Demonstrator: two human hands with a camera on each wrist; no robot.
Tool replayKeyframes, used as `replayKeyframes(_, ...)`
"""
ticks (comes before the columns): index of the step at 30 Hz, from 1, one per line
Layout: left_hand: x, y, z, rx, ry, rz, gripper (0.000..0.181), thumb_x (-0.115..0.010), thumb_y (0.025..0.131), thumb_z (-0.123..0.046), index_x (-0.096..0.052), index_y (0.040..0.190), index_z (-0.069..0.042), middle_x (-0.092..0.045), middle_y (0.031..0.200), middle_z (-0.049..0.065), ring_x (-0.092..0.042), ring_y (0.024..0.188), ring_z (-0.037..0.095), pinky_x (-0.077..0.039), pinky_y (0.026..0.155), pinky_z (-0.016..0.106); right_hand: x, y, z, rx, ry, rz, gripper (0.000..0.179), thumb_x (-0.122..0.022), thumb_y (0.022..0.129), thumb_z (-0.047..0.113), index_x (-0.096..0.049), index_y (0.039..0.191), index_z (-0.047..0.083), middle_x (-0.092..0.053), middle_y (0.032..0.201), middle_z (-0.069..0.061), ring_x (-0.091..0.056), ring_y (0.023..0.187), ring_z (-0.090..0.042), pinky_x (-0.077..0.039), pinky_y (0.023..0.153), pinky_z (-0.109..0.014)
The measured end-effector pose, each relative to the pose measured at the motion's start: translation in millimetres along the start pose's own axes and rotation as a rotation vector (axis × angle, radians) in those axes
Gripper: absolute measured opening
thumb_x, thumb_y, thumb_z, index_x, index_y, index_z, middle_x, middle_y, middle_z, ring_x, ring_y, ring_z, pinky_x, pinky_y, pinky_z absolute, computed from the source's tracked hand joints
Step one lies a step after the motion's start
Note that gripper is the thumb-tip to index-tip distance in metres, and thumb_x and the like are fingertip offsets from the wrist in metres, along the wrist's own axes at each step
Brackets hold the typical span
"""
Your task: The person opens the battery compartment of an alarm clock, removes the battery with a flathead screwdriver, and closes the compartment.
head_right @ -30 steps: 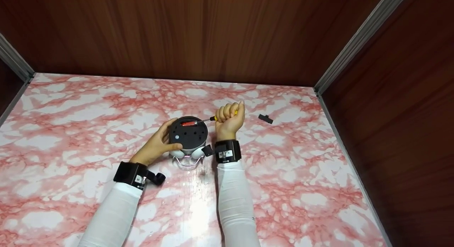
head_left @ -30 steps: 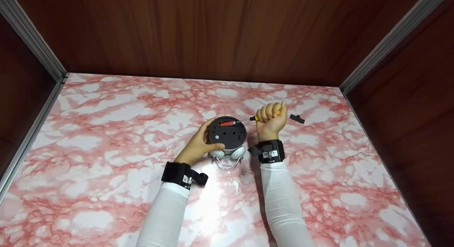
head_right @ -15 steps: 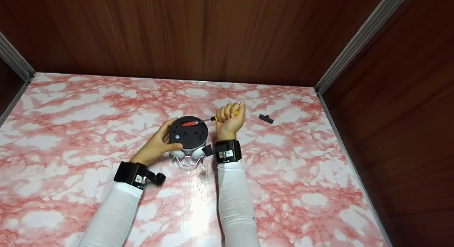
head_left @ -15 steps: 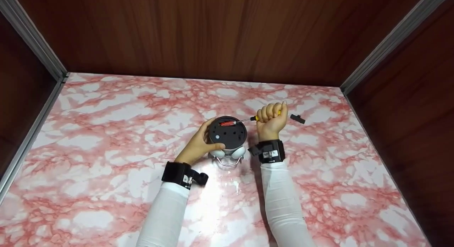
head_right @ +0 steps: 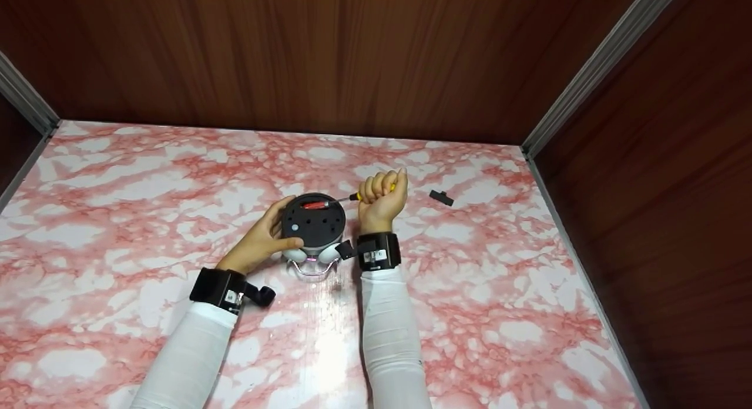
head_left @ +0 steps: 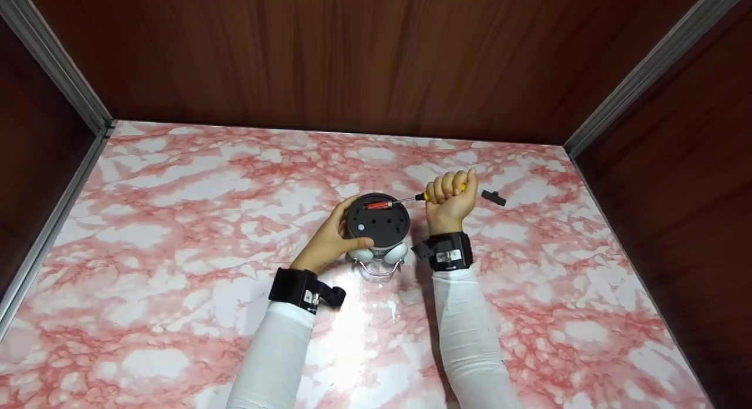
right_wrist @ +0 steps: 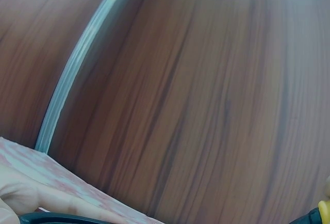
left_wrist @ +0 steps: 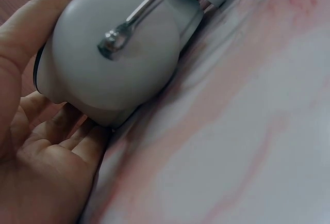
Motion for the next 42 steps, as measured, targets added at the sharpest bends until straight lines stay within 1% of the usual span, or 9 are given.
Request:
replayKeyframes(7,-1.0,-0.2,-1.7,0.011,-0.007,-0.003,0.104,-0.086,0.077,0.0,-0.028,0.161,-0.02,-0.037,0.16,0.008,-0.038,0.146,0.025,-0.033,0.119,0.034,1.0,-0.2,1.2,0.007,0.004,-0.011,0.063,-0.016,0.112,0.026,-0.03,0.051,0.014,-0.02,0.045,0.005,-0.009,0.041,-0.008,-0.005,0.042,-0.021)
replayKeyframes(14,-0.8,0.1,-0.3,0.011,-0.026,0.003,0.101,-0.087,0.078,-0.002,-0.03,0.16,-0.021,-0.039,0.159,0.006,-0.039,0.144,0.023,-0.034,0.118,0.033,0.5,0.0,2.0,0.01,0.008,-0.009,0.064,-0.014,0.112,0.025,-0.031,0.051,0.014,-0.021,0.045,0.005,-0.009,0.041,-0.008,-0.005,0.042,-0.021)
replayKeyframes(19,-0.5,-0.6,-0.7,0.013,-0.035,0.004,0.103,-0.087,0.078,-0.003,-0.028,0.161,-0.02,-0.039,0.159,0.006,-0.039,0.145,0.023,-0.034,0.118,0.032,-0.7,0.0,2.3,0.016,0.001,-0.003,0.064,-0.013,0.112,0.026,-0.031,0.052,0.014,-0.02,0.045,0.005,-0.009,0.041,-0.008,-0.005,0.042,-0.021)
replayKeyframes(26,0.1,-1.1,-0.8,0.019,-0.01,0.006,0.106,-0.088,0.078,-0.007,-0.025,0.162,-0.017,-0.038,0.159,0.007,-0.038,0.145,0.024,-0.034,0.118,0.032,0.0,0.2,3.5,0.016,0.022,-0.01,0.063,-0.016,0.112,0.025,-0.03,0.052,0.013,-0.02,0.046,0.005,-0.009,0.041,-0.008,-0.005,0.042,-0.021)
replayKeyframes(31,0.7,0.3,0.6,0.01,0.002,0.0,0.105,-0.089,0.077,-0.007,-0.026,0.161,-0.017,-0.038,0.159,0.006,-0.038,0.145,0.022,-0.035,0.118,0.032,2.1,0.8,7.2,0.02,0.024,-0.034,0.064,-0.016,0.112,0.025,-0.031,0.052,0.013,-0.024,0.044,0.004,-0.009,0.041,-0.009,-0.006,0.042,-0.021)
replayKeyframes(34,0.4,0.7,1.6,0.008,-0.007,0.001,0.105,-0.089,0.077,-0.006,-0.027,0.161,-0.018,-0.038,0.16,0.007,-0.038,0.145,0.022,-0.035,0.118,0.031,3.4,1.5,10.4,0.025,0.016,-0.042,0.065,-0.015,0.112,0.026,-0.032,0.051,0.013,-0.027,0.043,0.004,-0.011,0.041,-0.008,-0.007,0.042,-0.021)
replayKeyframes(38,0.0,0.6,2.3,0.007,-0.03,0.004,0.106,-0.089,0.076,-0.005,-0.027,0.161,-0.018,-0.037,0.16,0.008,-0.038,0.145,0.023,-0.034,0.118,0.031,3.3,2.8,15.3,0.041,0.001,-0.03,0.065,-0.016,0.112,0.026,-0.033,0.051,0.014,-0.029,0.043,0.004,-0.013,0.04,-0.008,-0.007,0.043,-0.021)
replayKeyframes(42,-0.4,0.5,2.3,0.009,-0.042,0.006,0.108,-0.091,0.075,-0.008,-0.026,0.161,-0.016,-0.038,0.159,0.007,-0.038,0.145,0.023,-0.035,0.117,0.029,2.4,4.3,21.2,0.066,-0.011,-0.005,0.063,-0.016,0.112,0.026,-0.031,0.052,0.013,-0.029,0.043,0.004,-0.015,0.038,-0.008,-0.008,0.042,-0.021)
Point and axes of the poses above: each hand's wrist, its own y-axis towards the middle knuckle, its own x-axis out of the back of the hand, z = x × y, the point moved 9 cm from there along y, towards the middle knuckle
